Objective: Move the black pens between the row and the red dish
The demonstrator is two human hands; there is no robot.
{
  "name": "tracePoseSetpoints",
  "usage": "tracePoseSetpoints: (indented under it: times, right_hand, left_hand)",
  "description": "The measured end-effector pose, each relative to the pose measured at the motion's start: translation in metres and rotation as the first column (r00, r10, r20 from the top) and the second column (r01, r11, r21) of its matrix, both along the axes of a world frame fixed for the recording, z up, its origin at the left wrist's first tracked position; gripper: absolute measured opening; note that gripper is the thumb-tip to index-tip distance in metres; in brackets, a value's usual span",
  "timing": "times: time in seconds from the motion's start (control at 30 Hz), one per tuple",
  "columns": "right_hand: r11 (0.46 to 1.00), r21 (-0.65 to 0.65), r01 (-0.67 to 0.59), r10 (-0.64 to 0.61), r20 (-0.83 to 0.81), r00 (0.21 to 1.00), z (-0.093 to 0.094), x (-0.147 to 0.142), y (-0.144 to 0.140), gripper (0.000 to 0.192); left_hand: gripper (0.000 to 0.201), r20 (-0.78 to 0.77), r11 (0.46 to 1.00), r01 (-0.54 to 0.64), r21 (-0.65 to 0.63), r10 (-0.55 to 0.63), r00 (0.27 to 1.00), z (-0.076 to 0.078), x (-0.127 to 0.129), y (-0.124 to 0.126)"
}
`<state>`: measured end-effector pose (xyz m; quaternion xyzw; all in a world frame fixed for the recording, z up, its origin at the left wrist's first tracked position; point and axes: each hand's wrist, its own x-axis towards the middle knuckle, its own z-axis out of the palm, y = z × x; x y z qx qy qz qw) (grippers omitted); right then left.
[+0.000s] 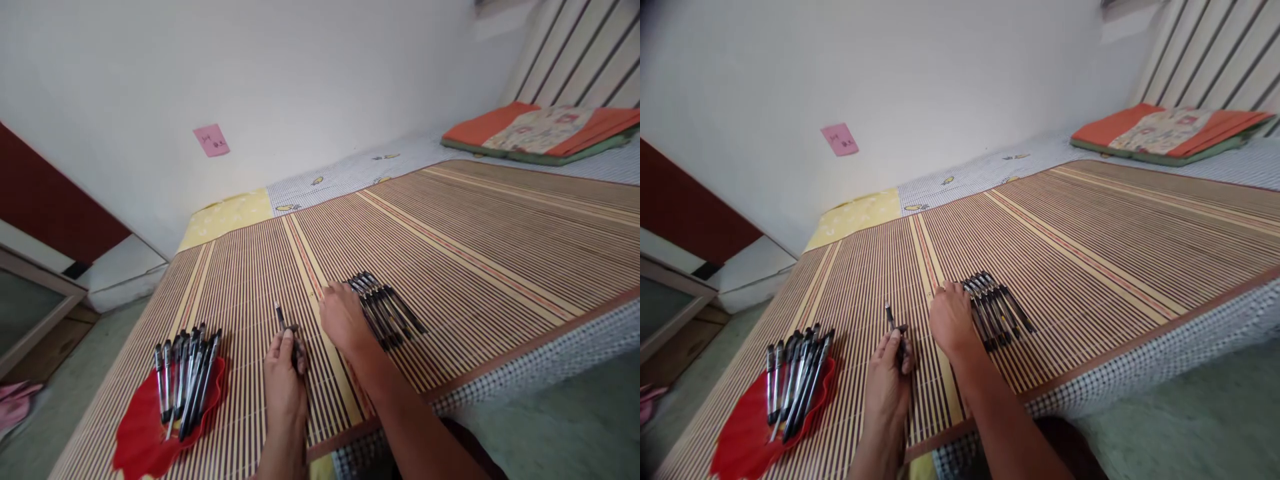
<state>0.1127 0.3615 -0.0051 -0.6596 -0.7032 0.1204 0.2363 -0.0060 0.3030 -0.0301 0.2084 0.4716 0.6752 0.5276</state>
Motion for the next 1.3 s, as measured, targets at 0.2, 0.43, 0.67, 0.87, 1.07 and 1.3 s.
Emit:
tracePoseSetpoints:
  times: [0.2,0.43,0.67,0.87,1.07,1.3]
  right_hand:
    - [0.997,-0.066,0.028,-0.017,0.162,0.987,-0.013,0.003,0.003,0.026]
    - [0.994,-0.013,-0.107,0.100,-0.267,0.958,-0.006,0.013,0.011,0.035]
    - [0.999,-0.031,-0.030,0.030,-0.024,0.999,-0.011,0.019,0.012,0.033]
    - [0.990,-0.111,-0.082,0.096,0.131,0.987,-0.008,-0.001,0.004,0.024]
    - [0.994,-0.051,-0.098,0.087,-0.185,0.979,-0.014,-0.002,0.006,0.026]
    - [0.993,-0.028,-0.115,0.006,-0.959,0.282,-0.021,0.006,0.023,0.019]
  left_hand:
    - [0.049,0.002,1.000,-0.010,-0.030,0.010,1.000,0.000,-0.001,-0.001]
    - [0.045,-0.008,1.000,-0.011,0.005,0.011,1.000,0.000,-0.002,-0.001]
    - [0.048,-0.017,1.000,-0.008,0.008,0.009,1.000,-0.001,-0.001,-0.001]
    - [0.048,-0.023,1.000,0.017,-0.011,-0.017,1.000,0.001,0.000,-0.002]
    - [0.045,-0.022,0.998,0.050,-0.022,-0.051,0.998,0.001,0.001,-0.003]
    - [0.043,-0.056,0.997,0.079,-0.023,-0.080,0.995,0.000,0.003,-0.005]
